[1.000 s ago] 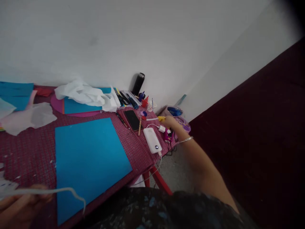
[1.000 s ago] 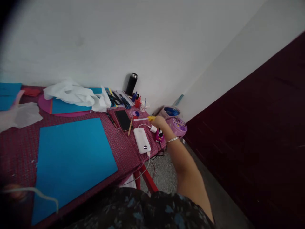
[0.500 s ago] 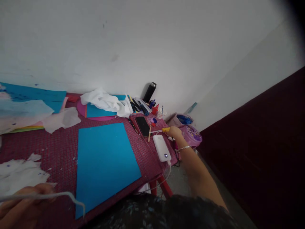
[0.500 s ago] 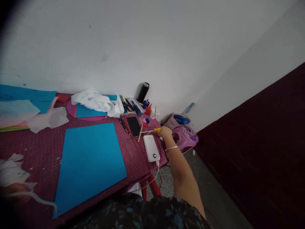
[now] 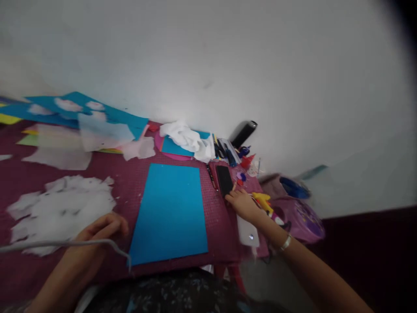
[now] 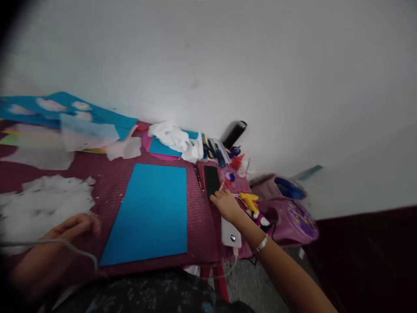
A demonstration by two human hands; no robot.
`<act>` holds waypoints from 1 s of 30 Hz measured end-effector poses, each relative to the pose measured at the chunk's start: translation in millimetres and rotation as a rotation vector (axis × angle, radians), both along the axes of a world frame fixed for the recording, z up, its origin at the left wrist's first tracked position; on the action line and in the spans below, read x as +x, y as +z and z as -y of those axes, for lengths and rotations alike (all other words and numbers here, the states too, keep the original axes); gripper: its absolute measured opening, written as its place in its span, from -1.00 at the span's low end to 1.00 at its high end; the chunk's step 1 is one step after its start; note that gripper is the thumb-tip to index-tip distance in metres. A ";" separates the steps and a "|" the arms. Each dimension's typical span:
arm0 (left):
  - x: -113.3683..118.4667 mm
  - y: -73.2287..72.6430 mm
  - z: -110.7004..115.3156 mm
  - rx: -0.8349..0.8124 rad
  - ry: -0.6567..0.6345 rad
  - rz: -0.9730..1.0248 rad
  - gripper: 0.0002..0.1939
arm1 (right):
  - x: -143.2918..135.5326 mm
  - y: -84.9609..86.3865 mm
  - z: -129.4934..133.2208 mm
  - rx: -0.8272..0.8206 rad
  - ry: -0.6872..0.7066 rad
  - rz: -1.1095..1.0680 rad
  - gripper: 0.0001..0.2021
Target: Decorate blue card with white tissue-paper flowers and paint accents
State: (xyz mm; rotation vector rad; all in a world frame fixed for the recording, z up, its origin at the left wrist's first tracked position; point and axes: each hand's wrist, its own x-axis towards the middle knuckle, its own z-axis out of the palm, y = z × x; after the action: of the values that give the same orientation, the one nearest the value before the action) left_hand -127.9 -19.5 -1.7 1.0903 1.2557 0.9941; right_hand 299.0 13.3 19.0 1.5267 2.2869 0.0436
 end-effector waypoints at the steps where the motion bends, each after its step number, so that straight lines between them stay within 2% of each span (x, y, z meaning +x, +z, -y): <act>1: 3.3 0.2 2.5 -0.009 0.011 0.037 -0.65 | 2.4 -3.9 -3.5 -0.004 0.032 0.017 -0.76; 4: 11.5 -4.9 12.5 -0.029 0.025 0.128 -0.68 | 4.8 -11.3 -10.5 0.007 0.107 0.082 -0.79; 7: 17.8 -18.8 24.6 0.008 0.012 0.068 -0.70 | -6.4 -3.9 -6.1 0.042 0.168 0.072 -0.77; 10: 22.6 -30.5 35.4 0.149 -0.075 -0.247 -0.77 | -28.6 16.0 7.4 0.160 0.180 -0.120 -0.76; 13: 24.5 -31.1 40.8 0.363 -0.276 -0.555 -0.82 | -46.4 27.6 19.3 0.371 0.108 -0.418 -0.78; 16: 22.0 -26.1 39.5 0.461 -0.423 -0.679 -0.80 | -53.9 15.0 20.2 0.395 0.036 -0.538 -0.76; 20: 17.5 -23.8 35.6 0.467 -0.491 -0.692 -0.81 | -58.4 -14.4 14.0 0.317 0.000 -0.612 -0.69; 23: 16.8 -26.0 34.9 0.475 -0.490 -0.644 -0.82 | -58.1 -20.0 14.4 0.318 -0.132 -0.700 -0.67; 26: 12.8 -25.2 33.8 0.500 -0.471 -0.597 -0.83 | -57.5 -18.0 17.9 0.269 -0.394 -0.817 -0.66; 28: 3.3 -18.9 29.3 0.549 -0.405 -0.596 -0.83 | -58.9 -19.8 19.8 0.191 -0.561 -0.910 -0.65; 30: -12.6 -7.7 19.2 0.624 -0.279 -0.653 -0.85 | -62.2 -24.7 20.5 0.129 -0.670 -1.009 -0.64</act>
State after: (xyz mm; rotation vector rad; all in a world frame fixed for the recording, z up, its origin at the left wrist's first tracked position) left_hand -140.5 -38.7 -9.4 2.1415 1.2616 0.8558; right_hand 236.8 -7.2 -5.8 2.7327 2.2283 -0.9716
